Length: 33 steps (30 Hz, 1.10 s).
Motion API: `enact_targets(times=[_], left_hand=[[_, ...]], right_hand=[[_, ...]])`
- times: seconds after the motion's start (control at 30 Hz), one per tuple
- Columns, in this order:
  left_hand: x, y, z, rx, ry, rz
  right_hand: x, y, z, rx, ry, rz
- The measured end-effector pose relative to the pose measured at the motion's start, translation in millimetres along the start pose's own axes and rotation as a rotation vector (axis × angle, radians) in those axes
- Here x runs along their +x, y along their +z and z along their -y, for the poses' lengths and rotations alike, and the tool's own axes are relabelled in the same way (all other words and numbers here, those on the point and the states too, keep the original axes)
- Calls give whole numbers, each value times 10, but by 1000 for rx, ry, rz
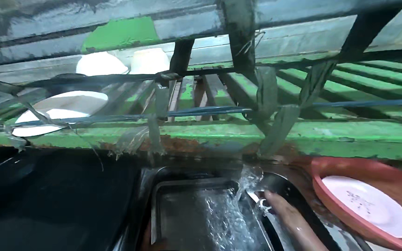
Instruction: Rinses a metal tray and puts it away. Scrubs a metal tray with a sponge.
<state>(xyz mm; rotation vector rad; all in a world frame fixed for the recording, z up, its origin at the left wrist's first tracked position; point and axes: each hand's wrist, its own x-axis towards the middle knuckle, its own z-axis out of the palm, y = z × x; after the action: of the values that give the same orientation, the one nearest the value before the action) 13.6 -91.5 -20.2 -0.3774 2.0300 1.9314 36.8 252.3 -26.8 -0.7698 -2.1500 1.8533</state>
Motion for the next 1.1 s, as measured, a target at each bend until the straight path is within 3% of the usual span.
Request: enact_targets(times=[0.1, 0.17, 0.23, 0.33, 0.4, 0.47, 0.57, 0.67, 0.73, 0.83, 0.9, 0.97, 1.03, 1.1], left_hand=[[49, 87, -82, 30, -27, 48], [130, 193, -161, 171, -26, 97], [354, 322, -195, 492, 74, 162], [729, 673, -147, 1218, 521, 125], [888, 985, 15, 1374, 815, 165], [866, 1373, 216, 1277, 918, 286], [587, 1931, 309, 1054, 873, 532], [18, 2275, 181, 1000, 744, 689], [-294, 2196, 252, 981, 766, 684], [-100, 1725, 651, 900, 1132, 639], [306, 1287, 606, 1029, 1076, 685], [680, 983, 376, 1312, 826, 711], [861, 989, 213, 1439, 635, 649], [836, 1190, 281, 1336, 607, 452]], right_hand=[[-250, -173, -255, 55, 264, 152], [-410, -181, -310, 121, 421, 87], [-504, -201, -317, 143, 431, -9], [-629, -198, -284, 192, 355, -75], [-693, -152, -246, 245, 349, -89], [-736, -66, -202, 282, 356, -105], [-738, 29, -202, 304, 320, -121], [-680, 14, -267, 329, 241, -149], [-629, -45, -267, 324, 238, -186], [-623, -203, -223, 237, 266, -188], [-646, -352, -235, 192, 273, -178], [-682, -448, -281, 170, 295, -141], [-756, -362, -310, 153, 331, -77], [-803, -155, -322, 195, 345, -21]])
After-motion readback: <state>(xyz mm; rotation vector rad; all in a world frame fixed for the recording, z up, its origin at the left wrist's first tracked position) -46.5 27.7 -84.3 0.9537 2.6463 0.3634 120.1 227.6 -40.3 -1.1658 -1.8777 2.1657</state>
